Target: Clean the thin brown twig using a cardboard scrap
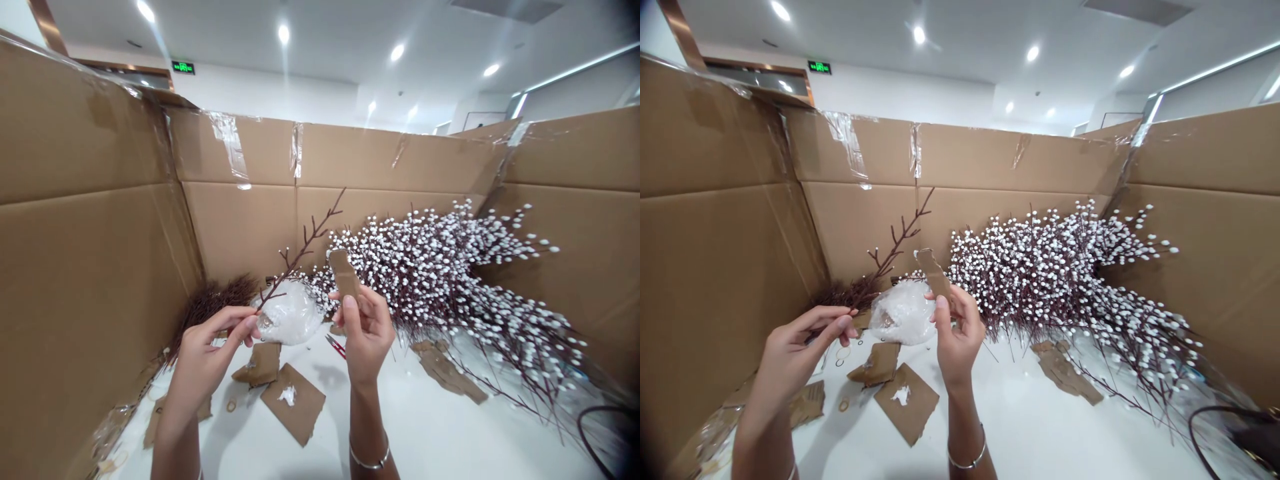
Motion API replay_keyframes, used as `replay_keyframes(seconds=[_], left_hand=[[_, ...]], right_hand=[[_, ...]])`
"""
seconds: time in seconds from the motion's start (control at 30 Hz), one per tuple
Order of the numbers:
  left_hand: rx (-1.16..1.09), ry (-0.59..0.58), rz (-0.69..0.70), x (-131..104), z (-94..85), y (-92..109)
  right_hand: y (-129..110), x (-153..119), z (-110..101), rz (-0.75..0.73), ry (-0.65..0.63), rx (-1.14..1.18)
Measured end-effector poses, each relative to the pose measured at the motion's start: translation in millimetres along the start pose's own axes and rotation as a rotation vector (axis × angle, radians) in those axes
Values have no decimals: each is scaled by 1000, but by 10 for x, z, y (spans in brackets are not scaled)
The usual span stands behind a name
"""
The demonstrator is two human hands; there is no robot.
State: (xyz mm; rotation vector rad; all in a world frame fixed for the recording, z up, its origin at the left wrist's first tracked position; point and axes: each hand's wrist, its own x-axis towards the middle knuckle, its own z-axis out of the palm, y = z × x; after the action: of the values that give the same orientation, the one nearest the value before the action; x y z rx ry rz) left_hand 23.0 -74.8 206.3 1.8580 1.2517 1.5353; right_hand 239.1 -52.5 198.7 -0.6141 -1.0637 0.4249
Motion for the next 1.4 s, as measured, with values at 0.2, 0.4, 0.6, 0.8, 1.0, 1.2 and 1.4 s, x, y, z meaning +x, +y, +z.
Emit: replay_keyframes(seconds=[0.2, 0.4, 0.6, 0.8, 1.0, 1.2, 1.4], left_hand=[[33, 2, 8, -9, 14, 30], [44, -1, 16, -3, 20, 32], [58, -2, 23, -14, 21, 38], [56, -5, 36, -7, 12, 23], [55, -6, 45, -6, 12, 32], [54, -10, 45, -4, 14, 35], [52, -7, 29, -3, 12, 34]], right_hand=[[-21, 31, -5, 112, -40, 69], [-26, 37, -17, 151, -47, 98], [-37, 46, -24, 151, -72, 77], [-38, 49, -30, 134, -78, 48], [-34, 46, -29, 130, -85, 28], [-33, 52, -31, 124, -83, 27], [-26, 58, -43, 142, -99, -3]])
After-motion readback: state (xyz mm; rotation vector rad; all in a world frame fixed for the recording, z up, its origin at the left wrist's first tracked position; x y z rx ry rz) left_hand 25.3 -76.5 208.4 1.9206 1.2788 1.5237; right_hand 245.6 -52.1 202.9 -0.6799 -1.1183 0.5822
